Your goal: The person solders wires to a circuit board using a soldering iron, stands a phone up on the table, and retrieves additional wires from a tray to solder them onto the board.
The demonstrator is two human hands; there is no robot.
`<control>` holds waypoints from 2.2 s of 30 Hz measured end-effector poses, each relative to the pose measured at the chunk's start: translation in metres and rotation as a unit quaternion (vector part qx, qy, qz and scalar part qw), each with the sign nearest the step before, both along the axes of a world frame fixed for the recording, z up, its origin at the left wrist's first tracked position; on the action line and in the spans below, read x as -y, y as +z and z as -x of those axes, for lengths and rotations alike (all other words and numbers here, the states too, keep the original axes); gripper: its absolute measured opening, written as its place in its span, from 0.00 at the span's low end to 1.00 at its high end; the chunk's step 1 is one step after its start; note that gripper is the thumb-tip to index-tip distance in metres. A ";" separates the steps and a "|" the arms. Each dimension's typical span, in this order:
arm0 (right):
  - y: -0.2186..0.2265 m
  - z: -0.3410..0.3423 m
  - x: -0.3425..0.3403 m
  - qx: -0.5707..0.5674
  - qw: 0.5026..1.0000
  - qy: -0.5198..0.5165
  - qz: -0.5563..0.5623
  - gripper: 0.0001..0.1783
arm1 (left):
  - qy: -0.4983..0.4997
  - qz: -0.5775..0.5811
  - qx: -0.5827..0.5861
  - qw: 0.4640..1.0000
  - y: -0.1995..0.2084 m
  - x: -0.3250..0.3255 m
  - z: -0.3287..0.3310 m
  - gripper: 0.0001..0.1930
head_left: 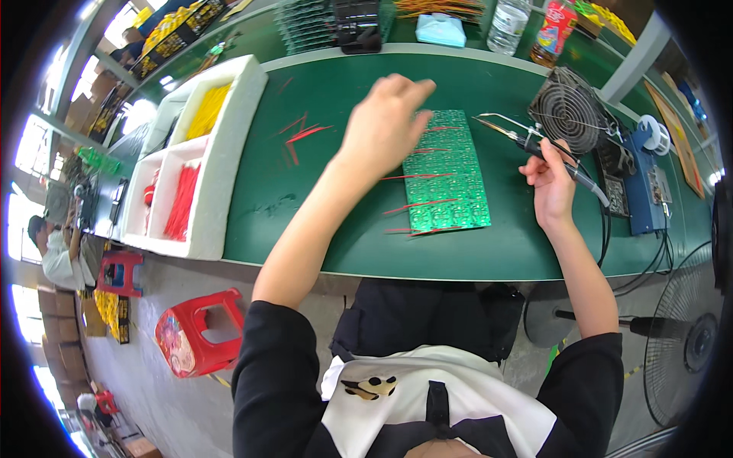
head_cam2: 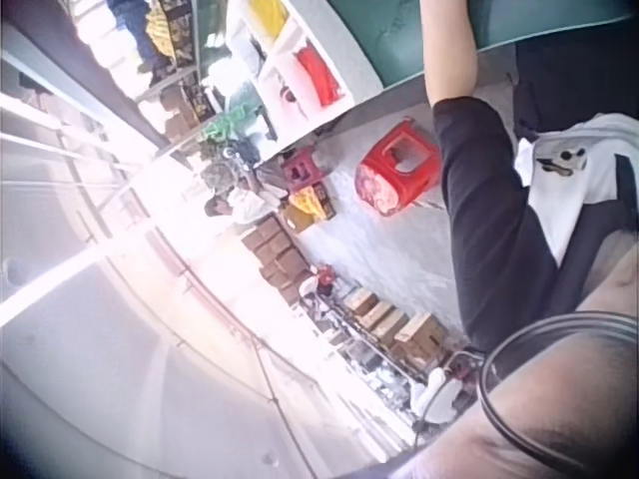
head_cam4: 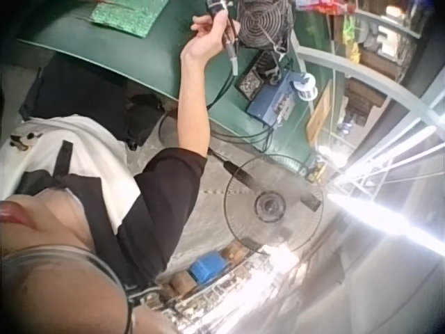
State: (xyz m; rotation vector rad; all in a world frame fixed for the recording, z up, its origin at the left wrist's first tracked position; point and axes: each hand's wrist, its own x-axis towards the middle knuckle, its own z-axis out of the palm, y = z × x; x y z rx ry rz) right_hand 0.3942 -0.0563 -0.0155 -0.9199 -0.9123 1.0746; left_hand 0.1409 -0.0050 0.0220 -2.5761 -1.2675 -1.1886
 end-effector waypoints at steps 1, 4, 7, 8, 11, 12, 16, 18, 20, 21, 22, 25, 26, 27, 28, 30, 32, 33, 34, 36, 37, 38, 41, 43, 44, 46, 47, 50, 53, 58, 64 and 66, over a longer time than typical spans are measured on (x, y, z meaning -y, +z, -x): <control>0.000 0.000 0.001 0.002 1.000 -0.005 -0.005 0.10 | 0.028 -0.019 0.020 0.999 0.009 -0.001 0.016 0.13; 0.003 0.003 0.006 0.020 1.000 -0.015 -0.014 0.10 | 0.152 0.054 -0.125 0.979 0.028 0.007 0.080 0.10; 0.007 0.001 0.014 0.011 0.999 -0.017 -0.029 0.10 | 0.197 0.100 -0.195 0.955 0.011 0.010 0.123 0.06; 0.009 0.001 0.016 -0.001 0.999 -0.018 -0.033 0.10 | 0.184 0.083 -0.203 0.958 0.004 0.011 0.129 0.05; 0.010 -0.001 0.016 -0.017 0.999 -0.021 -0.037 0.10 | 0.204 0.103 -0.220 0.948 -0.005 0.007 0.132 0.03; 0.009 -0.002 0.015 -0.017 0.999 -0.023 -0.035 0.09 | 0.205 0.075 -0.242 0.945 -0.006 0.005 0.131 0.03; 0.001 -0.002 0.012 -0.058 0.998 -0.007 -0.003 0.10 | 0.189 0.043 -0.282 0.940 -0.008 -0.005 0.133 0.02; -0.002 -0.001 0.012 -0.053 0.999 -0.005 0.002 0.10 | 0.197 0.046 -0.290 0.935 -0.006 -0.006 0.134 0.03; -0.005 -0.001 0.012 -0.036 0.999 -0.003 -0.007 0.09 | 0.205 0.023 -0.308 0.929 -0.006 -0.004 0.137 0.03; -0.004 0.001 0.013 -0.046 0.999 0.003 -0.015 0.09 | 0.221 0.005 -0.326 0.919 -0.006 -0.001 0.138 0.04; -0.002 0.003 0.015 -0.037 0.999 0.000 -0.006 0.10 | 0.230 -0.001 -0.329 0.916 -0.007 0.000 0.138 0.04; 0.000 0.002 0.017 -0.020 1.000 -0.008 0.004 0.12 | 0.207 0.070 -0.230 0.948 -0.009 0.004 0.133 0.05; -0.001 0.001 0.017 -0.013 1.000 -0.010 0.006 0.12 | 0.205 0.069 -0.230 0.949 -0.009 0.003 0.131 0.05; 0.000 0.001 0.017 -0.014 1.000 -0.010 0.005 0.12 | 0.200 0.057 -0.231 0.950 -0.009 0.004 0.130 0.04; 0.000 0.002 0.018 -0.011 1.000 -0.011 0.007 0.12 | 0.194 0.046 -0.233 0.952 -0.009 0.004 0.129 0.03; 0.001 0.003 0.018 -0.009 1.000 -0.011 0.008 0.11 | 0.200 0.047 -0.245 0.947 -0.007 0.000 0.128 0.02; 0.000 0.004 0.017 -0.009 1.000 -0.011 0.011 0.11 | 0.205 0.049 -0.259 0.943 -0.006 -0.004 0.128 0.02; 0.000 0.004 0.017 -0.010 1.000 -0.011 0.011 0.11 | 0.210 0.065 -0.251 0.943 -0.007 -0.006 0.128 0.02; 0.001 0.005 0.017 -0.007 1.000 -0.013 0.010 0.11 | 0.214 0.082 -0.243 0.942 -0.007 -0.008 0.128 0.02; 0.001 0.005 0.017 -0.005 1.000 -0.017 0.010 0.12 | 0.224 0.105 -0.232 0.941 -0.005 -0.009 0.128 0.02; 0.001 0.004 0.017 -0.010 1.000 -0.017 0.005 0.12 | 0.233 0.129 -0.219 0.939 -0.003 -0.010 0.128 0.02; 0.000 0.004 0.017 -0.014 1.000 -0.016 0.000 0.12 | 0.231 0.129 -0.220 0.939 -0.001 -0.009 0.129 0.02; 0.000 0.003 0.016 -0.025 1.000 -0.010 -0.005 0.12 | 0.206 0.068 -0.201 0.955 0.007 0.000 0.127 0.02; 0.000 0.002 0.016 -0.031 0.999 -0.020 -0.004 0.12 | 0.188 0.008 -0.182 0.965 0.014 0.006 0.118 0.02; 0.000 0.002 0.016 -0.038 0.999 -0.025 -0.005 0.12 | 0.184 0.009 -0.181 0.966 0.017 0.009 0.112 0.02; 0.000 0.001 0.015 -0.033 0.999 -0.028 -0.005 0.12 | 0.169 0.115 -0.124 0.971 0.032 0.025 0.082 0.04; 0.000 -0.001 0.017 -0.026 0.999 -0.030 -0.006 0.12 | 0.115 0.094 -0.121 0.982 0.035 0.030 0.067 0.05; -0.003 0.001 0.015 -0.035 0.999 -0.008 -0.005 0.09 | -0.018 0.111 -0.068 0.991 0.038 0.041 0.029 0.04; -0.001 0.000 0.018 -0.027 1.000 -0.002 -0.001 0.08 | -0.054 0.124 -0.066 0.989 0.031 0.033 0.012 0.05; -0.003 -0.004 0.022 -0.039 0.999 -0.010 0.005 0.09 | -0.074 0.163 0.031 0.983 0.019 0.020 -0.007 0.08; -0.001 -0.001 0.026 -0.013 1.000 -0.020 0.003 0.09 | -0.122 0.192 0.056 0.972 0.001 0.012 -0.029 0.09; 0.004 0.001 0.030 -0.009 0.999 -0.027 0.039 0.10 | -0.100 0.192 0.027 0.976 -0.006 0.014 -0.029 0.07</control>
